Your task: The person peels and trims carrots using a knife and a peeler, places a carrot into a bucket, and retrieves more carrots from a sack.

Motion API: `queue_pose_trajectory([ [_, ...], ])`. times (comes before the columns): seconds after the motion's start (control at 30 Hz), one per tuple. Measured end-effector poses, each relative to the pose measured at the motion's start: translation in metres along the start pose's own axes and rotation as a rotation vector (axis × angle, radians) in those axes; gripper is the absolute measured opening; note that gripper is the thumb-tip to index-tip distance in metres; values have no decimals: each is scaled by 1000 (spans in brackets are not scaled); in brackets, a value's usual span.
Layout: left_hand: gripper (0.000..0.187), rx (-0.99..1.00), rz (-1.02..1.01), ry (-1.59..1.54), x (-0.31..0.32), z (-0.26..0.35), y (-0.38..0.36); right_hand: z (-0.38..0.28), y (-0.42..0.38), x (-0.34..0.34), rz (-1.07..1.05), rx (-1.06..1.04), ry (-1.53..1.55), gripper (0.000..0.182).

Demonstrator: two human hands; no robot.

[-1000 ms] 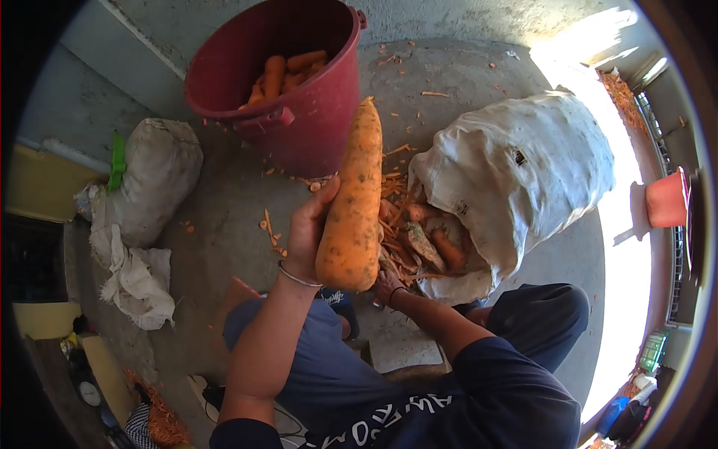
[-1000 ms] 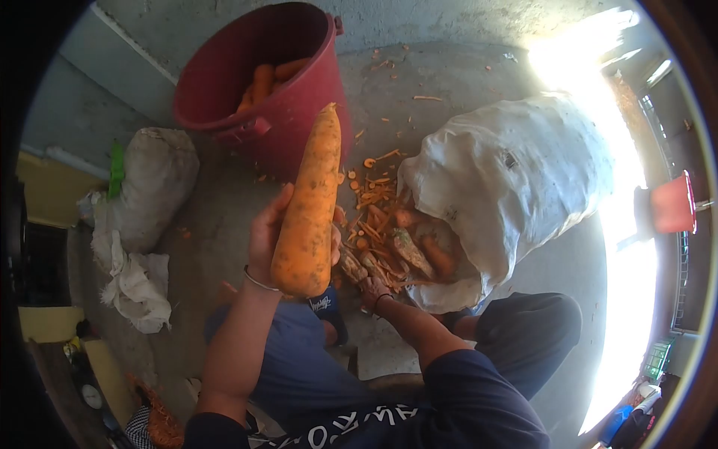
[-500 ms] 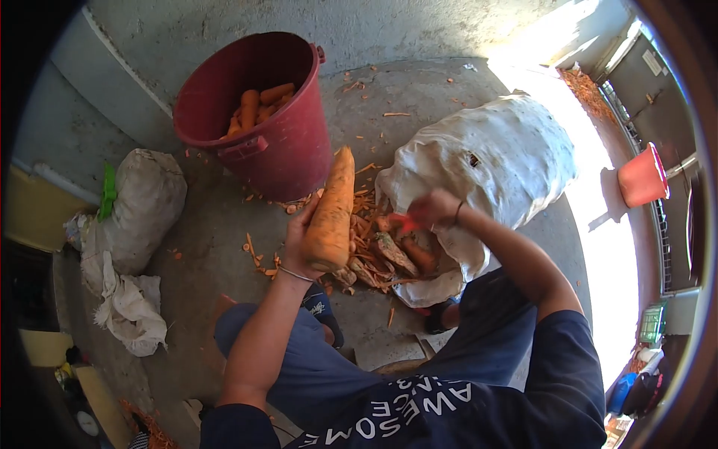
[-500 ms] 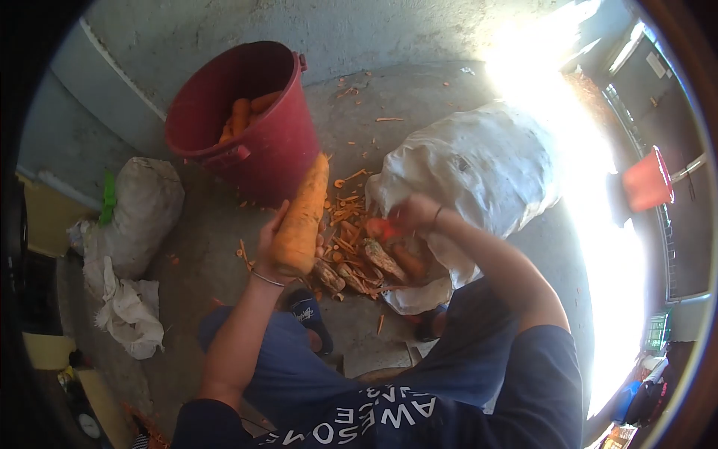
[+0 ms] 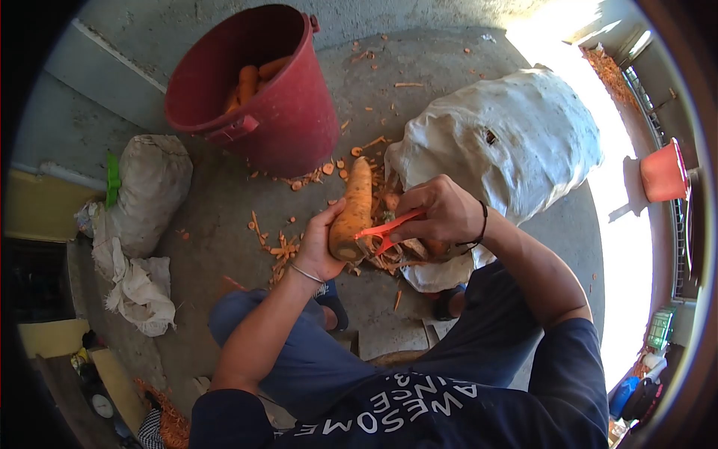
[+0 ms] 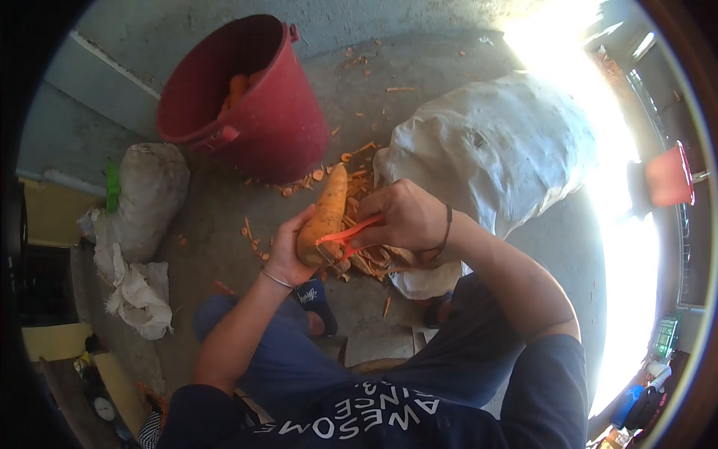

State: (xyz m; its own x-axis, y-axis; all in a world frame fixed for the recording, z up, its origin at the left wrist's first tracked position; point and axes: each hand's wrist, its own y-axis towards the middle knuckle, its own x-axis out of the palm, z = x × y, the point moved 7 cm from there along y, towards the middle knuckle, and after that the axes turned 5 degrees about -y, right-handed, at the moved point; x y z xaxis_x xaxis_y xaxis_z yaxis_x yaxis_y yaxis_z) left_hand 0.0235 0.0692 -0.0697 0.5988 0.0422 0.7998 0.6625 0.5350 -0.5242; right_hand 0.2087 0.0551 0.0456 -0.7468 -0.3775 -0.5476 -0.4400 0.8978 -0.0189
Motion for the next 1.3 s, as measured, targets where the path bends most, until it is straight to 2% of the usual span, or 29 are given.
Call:
queue_pose_trajectory([
  [0.07,47,-49,-3,14,1,-13,6,5,-1,7,-30,34,-30,24],
  [0.13,46,-47,21,6,7,-22,5,-3,-2,6,16,-101,-72,24],
  [0.23,46,-53,64,17,13,-25,0,-7,-6,6,47,-149,-107,22],
  [0.3,45,-70,94,24,7,-26,-4,-6,-7,2,23,-125,-105,22],
  [0.37,43,-137,34,31,7,-29,-7,-7,-8,2,1,-108,-105,22],
  [0.47,47,-97,63,54,10,-31,-15,-10,-9,7,-58,-121,-141,21],
  [0.57,47,-75,13,60,24,-28,-26,-12,-11,9,-43,-133,-61,22],
  [0.67,47,-72,-19,109,32,-28,-34,-12,-12,12,-101,-119,33,23],
  [0.73,48,-93,-26,84,35,-31,-38,-11,-12,17,-174,-77,200,23],
  [0.87,52,-151,-72,36,28,-35,-43,-2,-12,7,-167,-103,223,22],
  [1.0,54,-101,1,133,37,-32,-63,80,-9,-56,17,139,-34,28],
  [1.07,61,-204,-106,123,30,-34,-60,135,-6,-87,152,197,-264,31],
  [1.1,61,-198,-104,120,29,-33,-62,168,-11,-98,148,192,-264,31],
  [1.17,67,-226,-211,195,37,-26,-67,227,-28,-144,364,555,-692,31],
  [1.3,61,-227,-196,78,26,-20,-63,185,-34,-140,471,565,-500,28],
])
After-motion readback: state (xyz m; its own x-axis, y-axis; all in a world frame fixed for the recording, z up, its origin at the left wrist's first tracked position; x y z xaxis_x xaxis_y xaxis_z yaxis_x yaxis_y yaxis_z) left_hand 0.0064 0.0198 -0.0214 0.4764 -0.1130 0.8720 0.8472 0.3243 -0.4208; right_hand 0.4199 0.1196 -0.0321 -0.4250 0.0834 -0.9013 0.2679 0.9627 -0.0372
